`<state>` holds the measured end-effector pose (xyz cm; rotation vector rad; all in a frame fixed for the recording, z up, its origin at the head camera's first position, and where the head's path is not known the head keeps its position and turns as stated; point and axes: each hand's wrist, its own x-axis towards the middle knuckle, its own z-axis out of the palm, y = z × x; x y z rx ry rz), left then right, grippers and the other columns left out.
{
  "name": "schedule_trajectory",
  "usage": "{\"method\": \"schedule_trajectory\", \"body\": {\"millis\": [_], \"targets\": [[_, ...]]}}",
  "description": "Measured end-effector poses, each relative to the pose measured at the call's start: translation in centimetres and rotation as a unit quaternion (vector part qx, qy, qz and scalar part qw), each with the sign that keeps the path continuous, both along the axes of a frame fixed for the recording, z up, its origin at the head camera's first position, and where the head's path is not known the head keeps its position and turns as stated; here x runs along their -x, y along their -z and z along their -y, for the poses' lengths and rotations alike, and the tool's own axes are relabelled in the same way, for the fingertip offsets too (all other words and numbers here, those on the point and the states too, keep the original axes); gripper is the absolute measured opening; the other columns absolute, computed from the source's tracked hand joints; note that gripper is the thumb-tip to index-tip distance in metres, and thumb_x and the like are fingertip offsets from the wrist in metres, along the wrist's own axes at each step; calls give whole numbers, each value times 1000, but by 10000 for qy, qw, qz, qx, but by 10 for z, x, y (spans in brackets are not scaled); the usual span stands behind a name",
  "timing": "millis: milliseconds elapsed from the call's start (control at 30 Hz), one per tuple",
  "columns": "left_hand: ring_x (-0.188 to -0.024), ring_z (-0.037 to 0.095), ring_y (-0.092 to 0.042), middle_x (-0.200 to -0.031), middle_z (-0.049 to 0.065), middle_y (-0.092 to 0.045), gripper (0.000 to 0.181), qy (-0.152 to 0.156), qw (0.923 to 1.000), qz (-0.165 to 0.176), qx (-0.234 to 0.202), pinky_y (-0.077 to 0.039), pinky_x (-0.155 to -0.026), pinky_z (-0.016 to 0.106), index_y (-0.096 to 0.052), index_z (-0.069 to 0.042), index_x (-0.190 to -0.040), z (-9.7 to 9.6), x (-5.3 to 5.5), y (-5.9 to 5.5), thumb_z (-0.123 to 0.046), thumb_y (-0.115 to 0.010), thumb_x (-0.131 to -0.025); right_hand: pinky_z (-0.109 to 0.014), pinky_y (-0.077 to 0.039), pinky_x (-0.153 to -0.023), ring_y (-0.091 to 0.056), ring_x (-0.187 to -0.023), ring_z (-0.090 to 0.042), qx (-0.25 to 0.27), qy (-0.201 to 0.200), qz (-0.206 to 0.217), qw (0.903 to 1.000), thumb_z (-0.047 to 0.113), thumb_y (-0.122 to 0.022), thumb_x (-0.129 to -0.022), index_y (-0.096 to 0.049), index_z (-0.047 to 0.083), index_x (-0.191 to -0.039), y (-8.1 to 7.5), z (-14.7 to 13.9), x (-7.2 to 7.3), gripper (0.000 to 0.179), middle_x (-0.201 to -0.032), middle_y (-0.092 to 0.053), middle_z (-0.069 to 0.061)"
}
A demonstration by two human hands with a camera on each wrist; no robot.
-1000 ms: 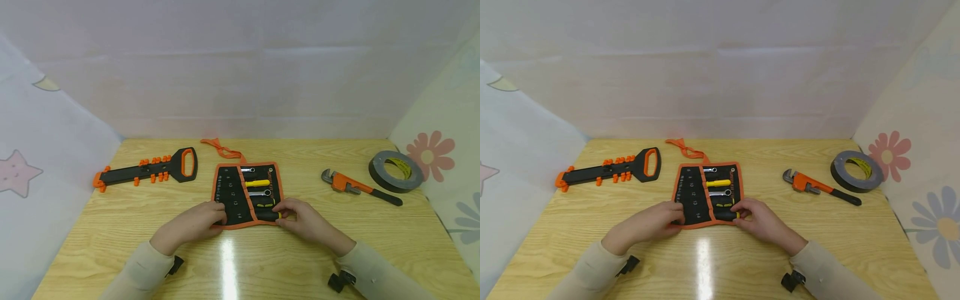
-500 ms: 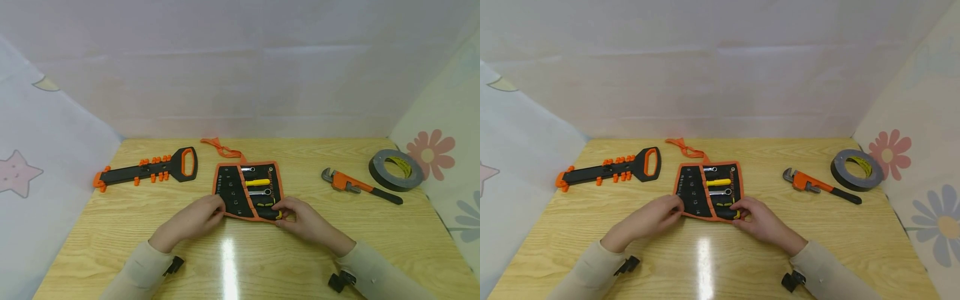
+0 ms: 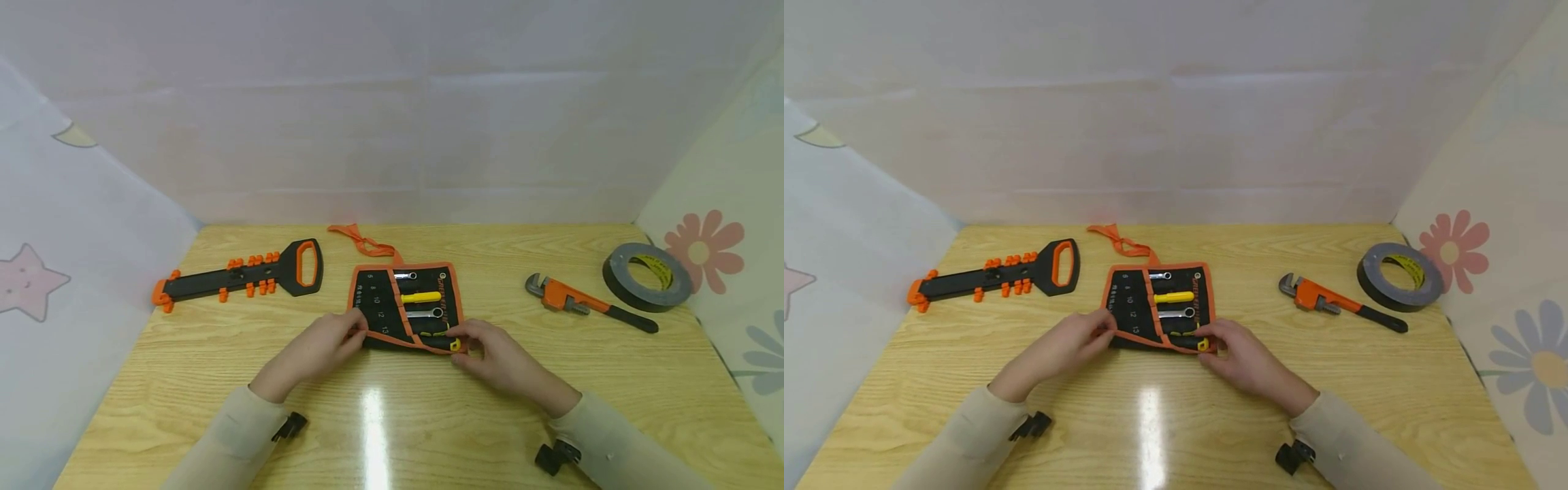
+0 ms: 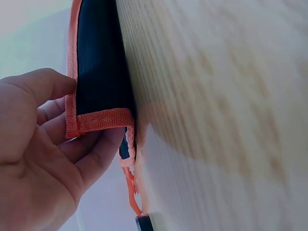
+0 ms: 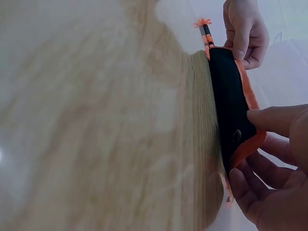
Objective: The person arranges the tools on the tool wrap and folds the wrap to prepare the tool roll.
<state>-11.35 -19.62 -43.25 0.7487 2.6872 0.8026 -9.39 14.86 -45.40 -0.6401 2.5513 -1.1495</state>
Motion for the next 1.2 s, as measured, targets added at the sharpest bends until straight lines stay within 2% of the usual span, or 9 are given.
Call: {"method": "schedule_trajectory", "body": {"millis": [233, 500, 633, 767, 967, 1200], "targets": [[-57, 6, -45, -73, -7, -60, 9, -366, 9992, 146, 38, -40, -54, 24, -68, -12, -111, -3, 3, 3, -15, -60, -110, -25, -51, -73, -60, -87, -9, 32, 257, 58, 9996, 19, -74, -104, -75, 9, -131, 0, 1, 1, 29, -102, -71, 2], [-58, 7, -46, -74, -6, -62, 7, -533, 9985, -100, 11, -40, -54, 23, -70, -10, -109, -6, 7, 5, -13, -64, -108, -25, -52, -79, -59, -92, -6, 150, 254, -344, 9990, 19, -70, -107, -76, 11, -127, 1, 2, 2, 23, -111, -71, 2], [-60, 8, -49, -78, -3, -67, 9, -663, 9977, -102, -26, -42, -55, 24, -71, -8, -110, -8, 7, 5, -12, -63, -108, -25, -51, -78, -58, -89, -7, 102, 345, -394, 9986, 19, -70, -107, -77, 9, -127, 0, 3, 3, 23, -110, -73, 2], [-62, 9, -52, -83, 0, -71, 10, -881, 9961, -81, -64, -46, -58, 26, -72, -7, -110, -10, 8, 5, -12, -64, -108, -27, -52, -79, -59, -89, -9, 7, 465, -334, 9984, 20, -68, -108, -78, 8, -127, -1, 5, 6, 24, -110, -75, 0], [-66, 10, -55, -87, 1, -74, 9, -1083, 9941, -76, -1, -49, -62, 27, -75, -8, -106, -13, 12, 5, -13, -68, -106, -39, -58, -91, -68, -104, -15, -16, 664, -192, 9976, 22, -66, -109, -77, 10, -126, 1, 7, 11, 23, -120, -78, -5], [-73, 11, -62, -95, 5, -79, 8, -1221, 9925, -25, 104, -54, -68, 31, -78, -8, -104, -17, 18, 3, -14, -73, -104, -31, -53, -80, -62, -87, -13, 140, 825, 139, 9964, 20, -64, -111, -77, 8, -122, 0, 10, 20, 22, -104, -77, -3]]}}
